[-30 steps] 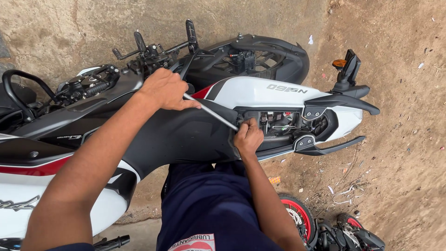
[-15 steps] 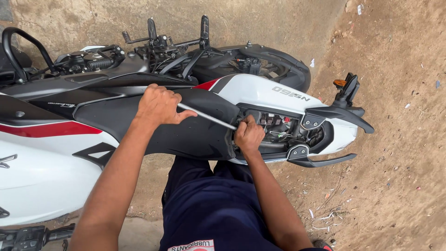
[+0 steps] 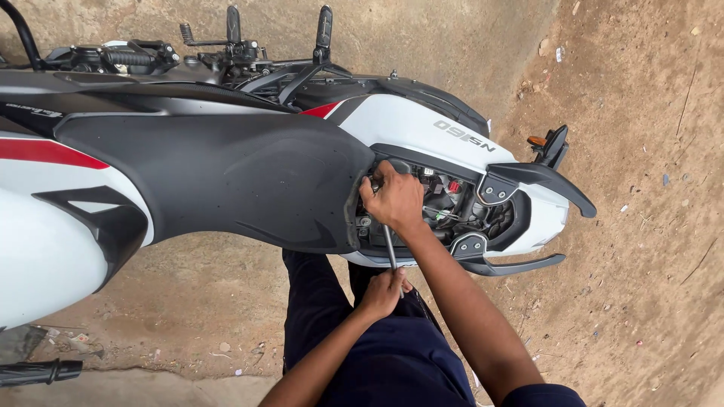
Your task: Removing a motorcycle seat using a T-handle wrench and then measuring/preparing a new leather cover for it on a workbench.
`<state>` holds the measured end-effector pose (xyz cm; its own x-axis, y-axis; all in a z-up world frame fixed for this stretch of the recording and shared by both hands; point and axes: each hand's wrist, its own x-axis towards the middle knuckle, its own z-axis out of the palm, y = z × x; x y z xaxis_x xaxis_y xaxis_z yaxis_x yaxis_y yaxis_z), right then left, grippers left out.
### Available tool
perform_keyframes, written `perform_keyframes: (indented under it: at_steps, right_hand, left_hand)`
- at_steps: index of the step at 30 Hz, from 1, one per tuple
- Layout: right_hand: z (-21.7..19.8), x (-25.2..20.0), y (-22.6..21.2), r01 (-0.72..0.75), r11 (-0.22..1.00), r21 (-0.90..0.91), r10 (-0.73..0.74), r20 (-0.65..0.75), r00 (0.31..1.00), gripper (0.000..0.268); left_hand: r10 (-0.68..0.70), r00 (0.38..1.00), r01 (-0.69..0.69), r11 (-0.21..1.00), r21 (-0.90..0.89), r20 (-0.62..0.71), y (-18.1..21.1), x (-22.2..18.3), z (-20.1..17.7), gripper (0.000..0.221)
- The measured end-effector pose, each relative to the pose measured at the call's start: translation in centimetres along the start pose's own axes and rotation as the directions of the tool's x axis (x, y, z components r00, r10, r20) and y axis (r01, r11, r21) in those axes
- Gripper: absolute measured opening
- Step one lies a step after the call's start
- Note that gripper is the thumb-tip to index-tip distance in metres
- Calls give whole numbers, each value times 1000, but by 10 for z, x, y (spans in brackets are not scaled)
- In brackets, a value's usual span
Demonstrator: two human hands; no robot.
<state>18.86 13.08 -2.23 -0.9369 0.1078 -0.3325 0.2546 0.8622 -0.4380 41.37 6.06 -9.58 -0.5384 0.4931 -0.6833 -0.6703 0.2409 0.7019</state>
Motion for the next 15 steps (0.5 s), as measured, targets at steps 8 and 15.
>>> perform_keyframes:
  at_steps: [8,15]
  right_hand:
    - [-22,-45,37,-200,807,556,272,-49,961,19]
    - [49,-121,73,-636,-56,769,528,564,635,23]
  left_hand:
    - [76,997,-77,985,156,13,42,-34,-4,42]
    - [-165,947,310,690,654,-276,58,-129,-154,57]
